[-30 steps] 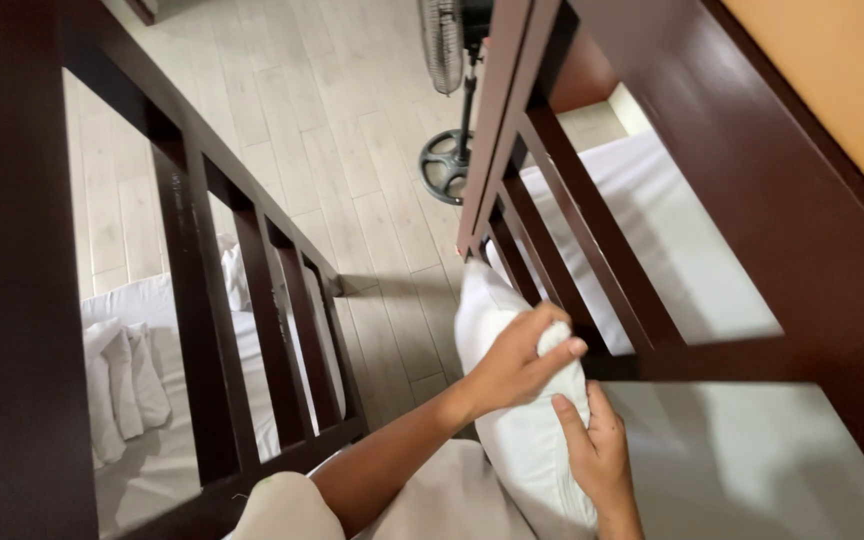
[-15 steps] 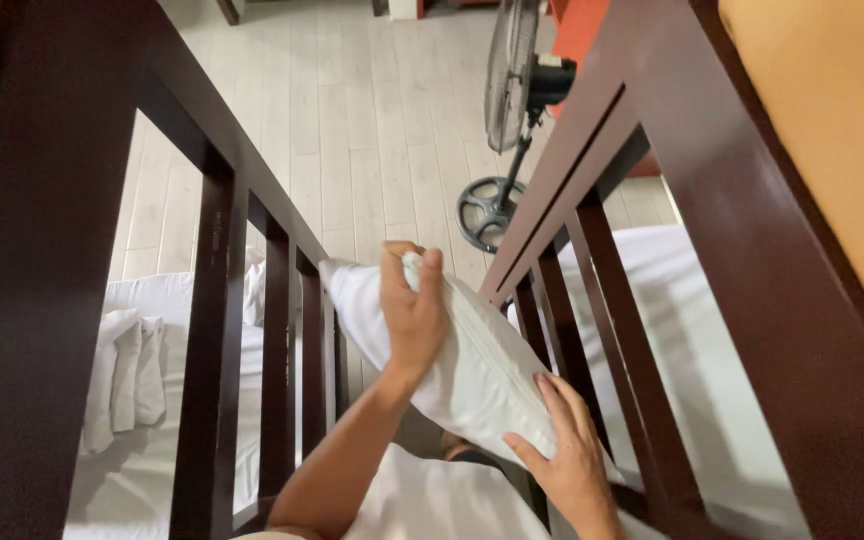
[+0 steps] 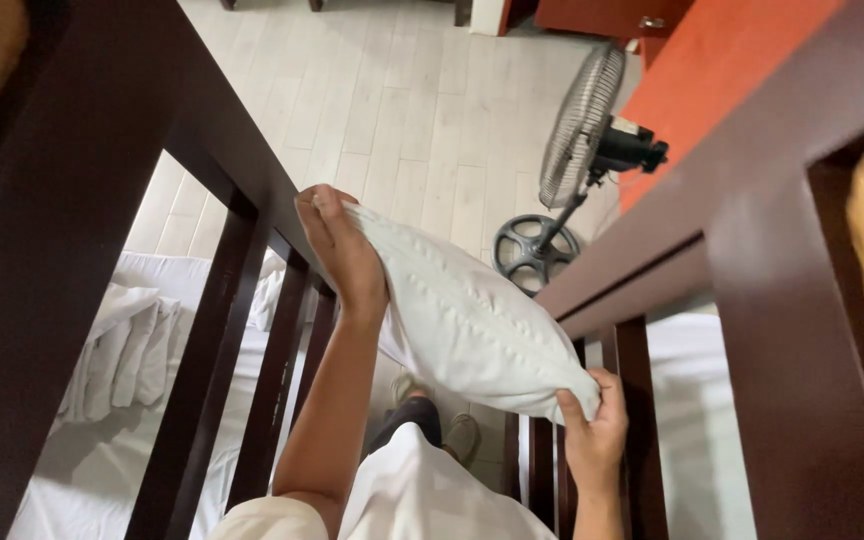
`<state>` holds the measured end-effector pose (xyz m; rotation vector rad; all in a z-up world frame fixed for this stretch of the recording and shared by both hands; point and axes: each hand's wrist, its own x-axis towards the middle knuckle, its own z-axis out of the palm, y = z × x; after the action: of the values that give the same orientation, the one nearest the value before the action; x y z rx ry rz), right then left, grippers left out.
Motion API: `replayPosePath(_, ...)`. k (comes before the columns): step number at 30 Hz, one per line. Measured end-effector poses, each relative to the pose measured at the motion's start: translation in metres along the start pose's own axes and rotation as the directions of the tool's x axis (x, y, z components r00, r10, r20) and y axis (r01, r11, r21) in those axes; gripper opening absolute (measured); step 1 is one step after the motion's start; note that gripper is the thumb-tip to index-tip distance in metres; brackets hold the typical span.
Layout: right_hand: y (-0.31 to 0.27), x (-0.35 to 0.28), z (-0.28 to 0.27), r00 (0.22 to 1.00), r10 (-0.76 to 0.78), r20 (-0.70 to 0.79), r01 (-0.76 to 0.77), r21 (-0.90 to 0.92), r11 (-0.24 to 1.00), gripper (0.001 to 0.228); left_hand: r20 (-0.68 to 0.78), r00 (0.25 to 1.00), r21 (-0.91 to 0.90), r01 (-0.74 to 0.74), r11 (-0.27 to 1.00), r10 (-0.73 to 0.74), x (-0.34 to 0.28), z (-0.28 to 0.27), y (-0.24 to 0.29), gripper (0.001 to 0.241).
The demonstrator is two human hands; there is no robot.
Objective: The person puts a white pillow into a dark blue pillowcase with a star pattern. They then fold a white pillowcase and place it into a wooden cabinet. Finally, they unfold another white pillowcase.
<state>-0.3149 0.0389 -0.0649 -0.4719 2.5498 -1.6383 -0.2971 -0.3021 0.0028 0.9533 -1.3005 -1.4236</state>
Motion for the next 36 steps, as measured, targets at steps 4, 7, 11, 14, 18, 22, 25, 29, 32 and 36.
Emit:
replayPosePath(4,-0.016,0.045,0.013,0.998,-0.065,0.007,0.065,-0.001,0.998,0.030,-0.047,0.991,-0.213,0.109,0.971,-0.121,0.040,0.014,-0.029,0.036)
replayPosePath(7,-0.018,0.081,0.035,0.988,-0.154,-0.030,0.154,-0.007,0.988,0.014,-0.050,0.991,-0.104,0.116,0.988,-0.122,0.072,0.037,-0.054,0.034)
replayPosePath(11,-0.008,0.141,0.072,0.979,-0.089,-0.181,0.076,-0.075,0.994,0.010,-0.001,0.951,-0.209,0.302,0.930,-0.309,0.113,0.064,-0.072,0.032)
replayPosePath(14,-0.007,0.191,0.099,0.976,-0.049,-0.211,0.032,-0.084,0.996,0.008,0.010,0.965,-0.294,0.253,0.922,-0.261,0.140,0.070,-0.089,0.030)
replayPosePath(18,-0.001,0.250,0.142,0.961,0.163,-0.224,-0.102,0.262,0.960,0.018,-0.034,0.973,-0.286,0.211,0.935,-0.230,0.169,0.068,-0.110,0.033)
replayPosePath(22,-0.009,0.312,0.205,0.941,0.195,-0.278,-0.062,0.423,0.904,0.019,-0.270,0.922,-0.331,0.183,0.926,-0.279,0.200,0.078,-0.111,0.035)
replayPosePath(25,-0.003,0.354,0.235,0.961,0.214,-0.173,-0.084,0.554,0.828,0.023,-0.357,0.888,-0.292,0.189,0.938,-0.290,0.222,0.075,-0.115,0.038)
replayPosePath(29,0.019,0.405,0.266,0.983,0.179,0.041,-0.159,0.684,0.712,0.031,-0.410,0.893,-0.217,0.102,0.971,-0.186,0.252,0.083,-0.116,0.037)
replayPosePath(32,0.034,0.438,0.295,0.969,0.168,0.183,-0.248,0.700,0.670,0.034,-0.447,0.882,-0.197,0.064,0.978,-0.148,0.277,0.092,-0.133,0.037)
replayPosePath(36,0.054,0.484,0.337,0.930,0.205,0.304,-0.359,0.644,0.676,0.035,-0.495,0.861,-0.151,0.048,0.987,-0.118,0.321,0.112,-0.151,0.041)
